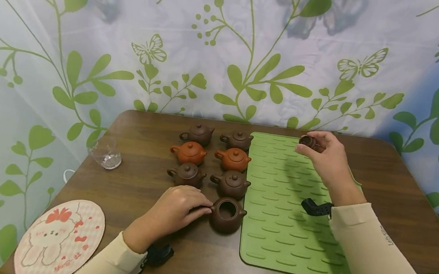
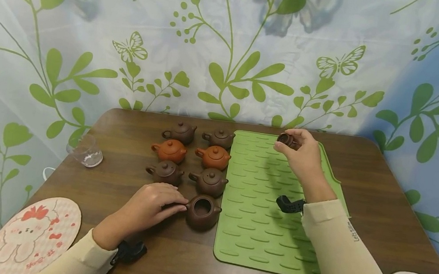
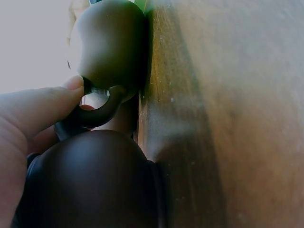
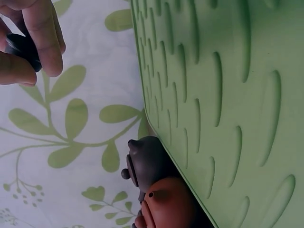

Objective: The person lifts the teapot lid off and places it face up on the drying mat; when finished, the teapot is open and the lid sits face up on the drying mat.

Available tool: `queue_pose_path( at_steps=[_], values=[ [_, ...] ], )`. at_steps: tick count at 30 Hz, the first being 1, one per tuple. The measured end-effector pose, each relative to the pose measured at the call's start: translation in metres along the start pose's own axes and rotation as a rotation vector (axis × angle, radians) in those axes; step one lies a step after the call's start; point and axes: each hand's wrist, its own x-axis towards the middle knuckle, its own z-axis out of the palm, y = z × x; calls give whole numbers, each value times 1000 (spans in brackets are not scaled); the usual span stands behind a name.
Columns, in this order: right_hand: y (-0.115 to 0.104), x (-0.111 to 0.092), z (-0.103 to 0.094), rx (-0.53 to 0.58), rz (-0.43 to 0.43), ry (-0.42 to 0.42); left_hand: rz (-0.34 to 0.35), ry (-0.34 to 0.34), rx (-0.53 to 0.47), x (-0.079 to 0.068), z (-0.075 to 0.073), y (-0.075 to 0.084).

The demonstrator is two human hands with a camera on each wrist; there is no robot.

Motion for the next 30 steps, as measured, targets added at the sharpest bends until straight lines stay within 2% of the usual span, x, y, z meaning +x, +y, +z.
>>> queue_pose_path(
  at_steps=[10,18,22,30],
  values=[
    [18,-2,-1,99,44,53,-5,-11,7,1,-2,2],
    [24,-1,0,157,138,82,4,1,3,0,-1,1],
    [30,-2,2,133,171,78,11,2,7,0,1,0],
    [36,-2,7,92,176,79,12,5,6,0,0,0]
  ],
)
